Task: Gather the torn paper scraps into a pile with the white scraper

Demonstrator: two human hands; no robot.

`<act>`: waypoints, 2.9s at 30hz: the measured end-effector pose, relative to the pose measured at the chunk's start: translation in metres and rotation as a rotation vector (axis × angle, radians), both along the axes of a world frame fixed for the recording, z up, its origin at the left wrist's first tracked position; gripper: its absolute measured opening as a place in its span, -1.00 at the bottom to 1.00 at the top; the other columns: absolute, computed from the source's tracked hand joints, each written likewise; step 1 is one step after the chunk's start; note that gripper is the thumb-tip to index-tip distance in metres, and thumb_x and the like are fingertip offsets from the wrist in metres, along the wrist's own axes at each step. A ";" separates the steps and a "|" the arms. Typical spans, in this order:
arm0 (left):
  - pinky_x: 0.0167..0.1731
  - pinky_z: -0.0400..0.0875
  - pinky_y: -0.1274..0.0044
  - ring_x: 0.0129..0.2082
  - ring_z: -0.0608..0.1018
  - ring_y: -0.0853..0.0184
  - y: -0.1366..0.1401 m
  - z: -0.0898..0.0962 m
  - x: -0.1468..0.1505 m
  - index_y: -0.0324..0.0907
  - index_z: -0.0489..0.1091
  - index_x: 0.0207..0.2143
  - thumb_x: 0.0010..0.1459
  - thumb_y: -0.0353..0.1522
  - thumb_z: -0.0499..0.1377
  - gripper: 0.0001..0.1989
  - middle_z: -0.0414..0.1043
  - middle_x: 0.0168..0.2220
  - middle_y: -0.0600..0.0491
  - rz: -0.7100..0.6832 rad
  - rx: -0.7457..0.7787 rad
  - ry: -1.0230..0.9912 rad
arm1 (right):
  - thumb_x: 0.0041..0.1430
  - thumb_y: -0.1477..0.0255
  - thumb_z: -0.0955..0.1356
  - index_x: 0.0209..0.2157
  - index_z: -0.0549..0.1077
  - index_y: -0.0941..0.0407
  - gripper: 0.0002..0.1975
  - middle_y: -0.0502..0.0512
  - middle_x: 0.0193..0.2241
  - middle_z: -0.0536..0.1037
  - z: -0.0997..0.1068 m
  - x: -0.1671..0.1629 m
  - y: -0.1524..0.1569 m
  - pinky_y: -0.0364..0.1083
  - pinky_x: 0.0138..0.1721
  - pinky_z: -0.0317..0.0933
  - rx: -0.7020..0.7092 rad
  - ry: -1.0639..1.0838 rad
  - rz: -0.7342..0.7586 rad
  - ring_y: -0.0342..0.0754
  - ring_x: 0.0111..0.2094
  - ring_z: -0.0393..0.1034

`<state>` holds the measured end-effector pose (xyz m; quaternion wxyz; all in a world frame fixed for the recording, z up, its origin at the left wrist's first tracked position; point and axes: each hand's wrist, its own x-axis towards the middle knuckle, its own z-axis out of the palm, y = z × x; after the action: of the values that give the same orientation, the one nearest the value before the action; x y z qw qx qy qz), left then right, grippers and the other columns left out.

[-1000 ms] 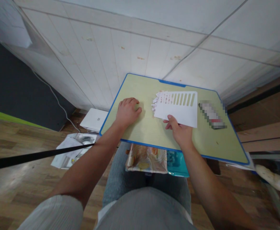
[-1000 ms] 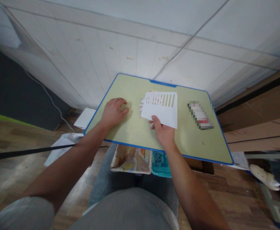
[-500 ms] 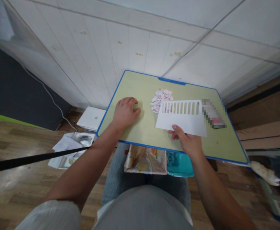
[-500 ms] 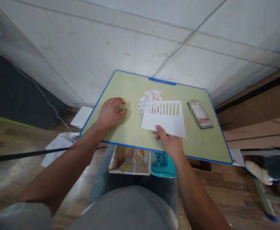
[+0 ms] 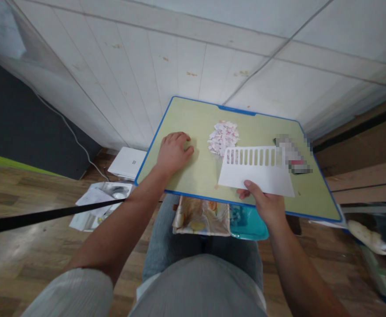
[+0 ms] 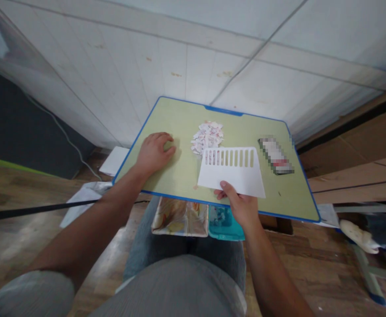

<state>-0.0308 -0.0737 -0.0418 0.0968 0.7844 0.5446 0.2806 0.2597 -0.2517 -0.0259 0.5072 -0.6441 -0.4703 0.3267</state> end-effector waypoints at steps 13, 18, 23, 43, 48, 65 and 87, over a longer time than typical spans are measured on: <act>0.45 0.43 0.05 0.35 0.62 -0.11 0.002 0.000 0.001 -0.10 0.65 0.10 0.40 -0.31 0.23 -0.70 0.72 0.25 -0.19 0.001 0.013 0.023 | 0.30 -0.17 0.58 -0.48 0.69 0.02 -0.44 0.19 -0.47 0.77 -0.009 0.007 0.000 0.14 -0.17 0.68 -0.027 -0.074 0.073 0.14 -0.47 0.67; 0.43 0.45 0.07 0.33 0.63 -0.10 0.004 -0.001 0.002 -0.12 0.66 0.08 0.41 -0.30 0.22 -0.70 0.72 0.24 -0.20 0.012 0.021 0.030 | 0.23 -0.26 0.60 -0.52 0.67 0.01 -0.38 0.21 -0.50 0.75 -0.006 0.006 0.002 0.15 -0.21 0.69 -0.024 -0.065 0.121 0.17 -0.45 0.69; 0.44 0.45 0.05 0.34 0.63 -0.11 0.005 -0.001 0.002 -0.10 0.67 0.10 0.39 -0.32 0.22 -0.68 0.72 0.24 -0.21 0.021 0.019 0.050 | 0.14 -0.33 0.62 -0.55 0.64 0.01 -0.32 0.20 -0.53 0.72 0.000 0.005 0.004 0.13 -0.26 0.68 -0.027 -0.015 0.173 0.18 -0.47 0.69; 0.43 0.49 0.14 0.37 0.63 -0.09 -0.007 0.017 0.012 -0.22 0.66 0.22 0.52 -0.29 0.16 -0.61 0.70 0.29 -0.27 0.057 -0.011 0.232 | -0.12 -0.22 0.72 -0.36 0.64 0.04 -0.36 0.21 -0.50 0.75 -0.008 0.005 0.016 0.12 -0.35 0.63 -0.005 0.125 0.209 0.17 -0.50 0.64; 0.44 0.49 0.12 0.36 0.62 -0.11 -0.007 0.016 0.011 -0.24 0.66 0.21 0.51 -0.29 0.17 -0.61 0.70 0.29 -0.27 0.063 -0.003 0.213 | 0.03 -0.28 0.66 -0.38 0.63 0.03 -0.35 0.22 -0.48 0.76 -0.011 0.005 0.014 0.11 -0.33 0.63 0.013 0.069 0.236 0.17 -0.48 0.66; 0.35 0.53 0.08 0.33 0.64 -0.17 0.011 0.038 0.023 -0.14 0.72 0.12 0.47 -0.25 0.22 -0.66 0.69 0.25 -0.29 0.153 -0.098 0.321 | -0.04 0.18 0.63 -0.23 0.61 0.05 -0.62 0.01 -0.48 0.73 -0.014 0.004 0.030 -0.06 -0.53 0.50 0.216 0.334 -0.267 0.03 -0.57 0.59; 0.45 0.39 0.03 0.35 0.55 -0.15 0.086 0.018 0.057 -0.09 0.68 0.12 0.41 -0.35 0.17 -0.65 0.64 0.26 -0.19 0.110 -0.072 0.148 | 0.20 0.29 0.55 -0.53 0.60 0.00 -0.76 0.09 -0.53 0.69 0.002 0.050 0.047 0.04 -0.37 0.60 0.080 -0.080 -0.227 0.08 -0.53 0.59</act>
<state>0.0261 0.0121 -0.0239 0.0689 0.7678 0.6024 0.2072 0.3095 -0.2044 -0.0235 0.5471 -0.6850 -0.4269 0.2220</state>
